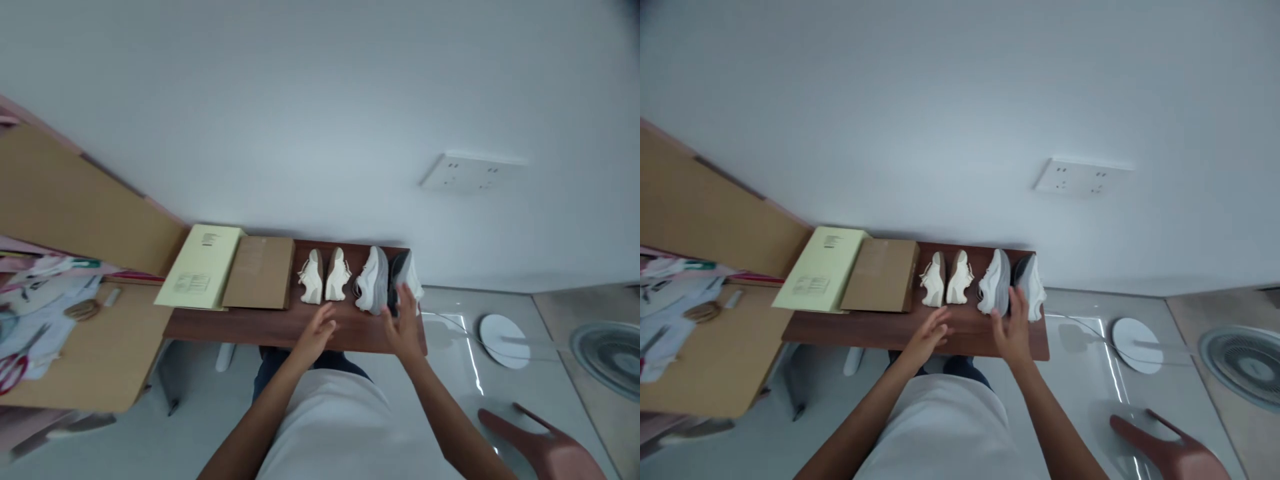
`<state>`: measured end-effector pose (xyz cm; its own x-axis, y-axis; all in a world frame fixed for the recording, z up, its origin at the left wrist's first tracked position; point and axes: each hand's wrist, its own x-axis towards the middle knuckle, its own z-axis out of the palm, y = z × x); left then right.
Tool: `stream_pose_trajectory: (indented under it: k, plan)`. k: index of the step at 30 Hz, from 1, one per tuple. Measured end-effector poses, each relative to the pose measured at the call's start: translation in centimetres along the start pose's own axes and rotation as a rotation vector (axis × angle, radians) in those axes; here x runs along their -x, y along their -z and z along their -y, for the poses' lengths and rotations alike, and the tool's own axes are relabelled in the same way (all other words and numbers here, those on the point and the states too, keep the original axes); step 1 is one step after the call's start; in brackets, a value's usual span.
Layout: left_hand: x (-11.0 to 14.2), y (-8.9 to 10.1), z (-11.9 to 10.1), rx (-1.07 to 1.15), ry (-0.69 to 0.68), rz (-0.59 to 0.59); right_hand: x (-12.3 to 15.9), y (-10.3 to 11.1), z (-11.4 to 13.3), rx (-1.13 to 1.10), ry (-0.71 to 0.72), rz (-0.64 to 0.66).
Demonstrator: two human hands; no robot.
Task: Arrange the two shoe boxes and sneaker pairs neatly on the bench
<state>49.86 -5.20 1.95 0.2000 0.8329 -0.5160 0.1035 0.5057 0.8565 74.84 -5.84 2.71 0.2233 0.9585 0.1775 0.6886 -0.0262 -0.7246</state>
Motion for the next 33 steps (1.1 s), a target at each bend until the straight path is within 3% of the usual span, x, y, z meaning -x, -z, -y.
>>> stream_pose_trajectory:
  k: [4, 7, 9, 12, 15, 19, 26, 30, 33]
  plan:
    - [3.7, 9.6, 0.6, -0.167, -0.161, -0.345, 1.3, -6.0, 9.1, -0.089, 0.131, 0.357]
    - [4.4, 17.0, 1.3, -0.352, -0.231, -0.590, 2.0, -12.7, 15.4, 0.008, 0.255, 0.523]
    - [4.2, 21.6, 1.4, -0.434, -0.238, -0.694, 2.2, -17.8, 19.0, 0.144, 0.304, 0.607]
    - [3.3, 27.3, 0.9, -0.478, -0.226, -0.655, 2.0, -24.6, 22.4, 0.343, 0.313, 0.664]
    - [2.5, 31.6, 0.3, -0.525, -0.264, -0.558, 2.0, -28.9, 22.5, 0.431, 0.258, 0.614]
    - [2.3, 36.3, 0.7, -0.576, -0.281, -0.545, 2.4, -30.4, 20.5, 0.468, 0.230, 0.539]
    - [2.6, 42.8, 2.0, -0.607, -0.234, -0.433, 1.5, -29.6, 19.6, 0.448, 0.155, 0.449]
    - [2.3, 44.6, 0.8, -0.584, -0.253, -0.438, 1.5, -28.7, 20.9, 0.396, 0.154, 0.434]
    - [2.4, 44.9, -0.5, -0.556, -0.281, -0.436, 2.3, -28.8, 24.4, 0.279, 0.116, 0.366]
